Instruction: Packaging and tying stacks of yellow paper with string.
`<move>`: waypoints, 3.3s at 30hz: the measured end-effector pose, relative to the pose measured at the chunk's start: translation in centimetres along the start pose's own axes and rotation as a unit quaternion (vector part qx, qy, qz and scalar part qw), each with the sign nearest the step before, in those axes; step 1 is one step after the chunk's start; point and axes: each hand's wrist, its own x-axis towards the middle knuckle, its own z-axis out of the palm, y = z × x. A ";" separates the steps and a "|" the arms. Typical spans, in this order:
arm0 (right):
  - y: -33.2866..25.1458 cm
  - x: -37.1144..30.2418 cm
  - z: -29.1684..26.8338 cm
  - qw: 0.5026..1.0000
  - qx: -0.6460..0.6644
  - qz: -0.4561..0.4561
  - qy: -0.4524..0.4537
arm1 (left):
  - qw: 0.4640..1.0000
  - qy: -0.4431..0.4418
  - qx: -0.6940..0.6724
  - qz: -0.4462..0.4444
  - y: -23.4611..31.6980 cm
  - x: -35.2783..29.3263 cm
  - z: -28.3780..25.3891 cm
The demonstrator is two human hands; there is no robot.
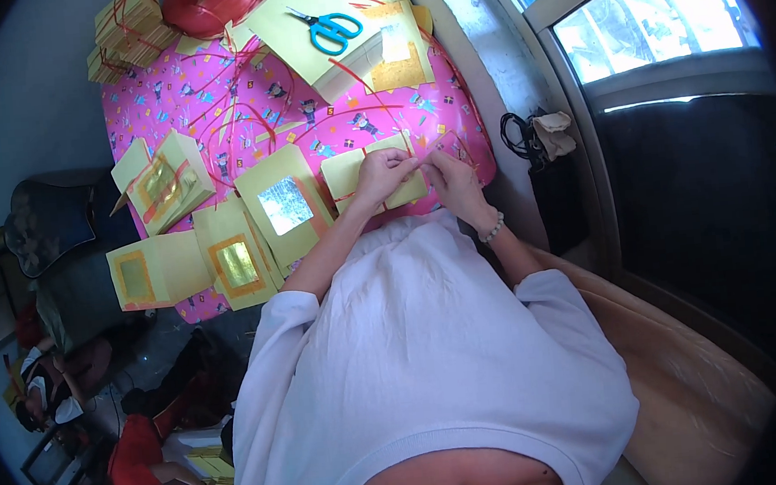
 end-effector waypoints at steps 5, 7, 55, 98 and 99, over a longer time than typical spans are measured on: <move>3.5 -0.7 1.1 0.992 0.068 0.084 -0.069 | 0.970 -0.008 0.226 0.090 2.3 -1.0 -0.4; 4.0 0.5 0.6 0.997 0.055 0.051 -0.026 | 0.916 0.001 0.328 0.231 1.8 -0.9 -0.6; 9.6 4.4 -0.6 0.981 0.072 -0.038 -0.175 | 0.852 0.019 0.330 0.406 1.4 -0.5 -3.3; 1.2 3.4 -1.4 0.947 -0.145 -0.279 0.058 | 0.935 -0.060 0.295 0.188 2.9 2.2 -1.0; 1.3 3.9 -1.1 0.947 -0.145 -0.280 0.059 | 0.919 -0.078 0.343 0.180 3.1 2.3 -1.0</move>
